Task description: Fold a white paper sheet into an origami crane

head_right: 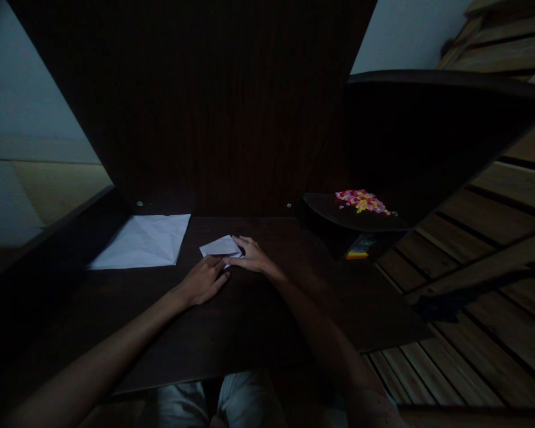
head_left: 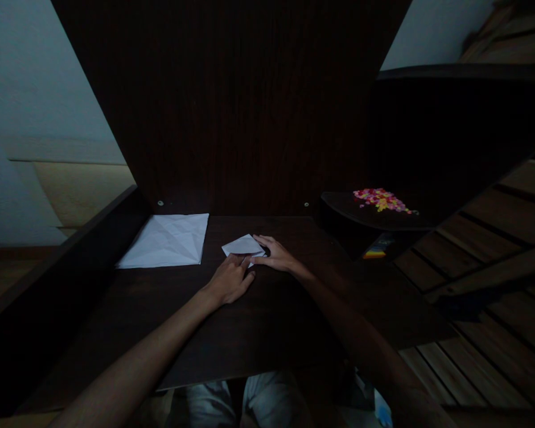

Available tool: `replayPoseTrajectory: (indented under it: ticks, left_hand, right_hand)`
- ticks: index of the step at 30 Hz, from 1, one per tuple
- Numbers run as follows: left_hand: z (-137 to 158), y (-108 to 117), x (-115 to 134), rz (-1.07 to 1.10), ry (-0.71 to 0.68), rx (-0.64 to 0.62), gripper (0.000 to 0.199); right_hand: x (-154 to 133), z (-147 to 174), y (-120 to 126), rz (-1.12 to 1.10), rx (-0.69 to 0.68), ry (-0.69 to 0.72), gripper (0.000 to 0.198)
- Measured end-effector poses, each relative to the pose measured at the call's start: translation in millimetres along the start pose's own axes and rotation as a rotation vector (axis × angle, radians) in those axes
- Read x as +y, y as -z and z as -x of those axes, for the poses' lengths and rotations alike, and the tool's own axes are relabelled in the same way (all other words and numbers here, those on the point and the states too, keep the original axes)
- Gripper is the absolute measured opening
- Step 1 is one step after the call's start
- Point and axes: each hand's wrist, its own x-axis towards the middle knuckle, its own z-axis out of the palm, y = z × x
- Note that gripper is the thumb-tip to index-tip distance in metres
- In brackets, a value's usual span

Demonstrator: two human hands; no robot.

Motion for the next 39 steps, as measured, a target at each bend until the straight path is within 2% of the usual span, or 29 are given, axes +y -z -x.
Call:
replayPoseTrajectory:
  ticks: [5,8,11,13,15,17,19,20,21,24,26,27,31,36,39]
  left_hand:
    - [0,0,3,0.013,0.023,-0.031,0.054]
    - [0,10,5,0.046,0.029,-0.012,0.049]
    - [3,26,2,0.029,0.048,0.069,0.035]
    - [7,38,-2,0.091,0.027,0.203,0.030]
    - [9,48,-7,0.165,0.054,0.399,0.033]
    - [7,53,-12,0.210,0.249,0.658,0.032]
    - [1,54,-16,0.319,0.425,0.797,0.023]
    - [-3,52,-19,0.437,0.481,0.804,0.023]
    - [-7,49,-22,0.597,0.529,0.770,0.032]
    - [-15,39,-27,1.076,0.600,0.537,0.053]
    - [-17,34,-26,1.284,0.592,0.341,0.056]
    - [-17,34,-25,1.339,0.587,0.320,0.057]
    - [-15,36,-20,1.398,0.589,0.334,0.057]
    - [-14,36,-26,1.356,0.603,0.327,0.056]
    - [-14,33,-29,1.332,0.600,0.359,0.055]
  right_hand:
    - [-6,-2,-7,-0.058,0.138,-0.005,0.046]
    - [-3,-4,-10,-0.146,0.186,-0.035,0.045]
    - [1,-7,-10,-0.326,0.228,-0.038,0.046]
    - [3,-9,-9,-0.444,0.256,-0.035,0.044]
    - [4,-11,-9,-0.544,0.289,-0.040,0.040]
    - [4,-11,-8,-0.620,0.323,-0.037,0.035]
    - [2,-11,-8,-0.676,0.349,-0.013,0.031]
    - [0,-11,-9,-0.700,0.356,0.003,0.031]
    - [-3,-10,-9,-0.720,0.359,0.018,0.032]
    - [-10,-8,-11,-0.760,0.353,0.044,0.034]
    - [-15,-6,-12,-0.757,0.353,0.050,0.036]
    - [-16,-6,-12,-0.750,0.351,0.050,0.036]
    - [-19,-2,-7,-0.729,0.292,0.045,0.045]
    - [-24,4,5,-0.836,0.177,0.153,0.056]
    - [-26,4,4,-0.892,0.240,0.043,0.052]
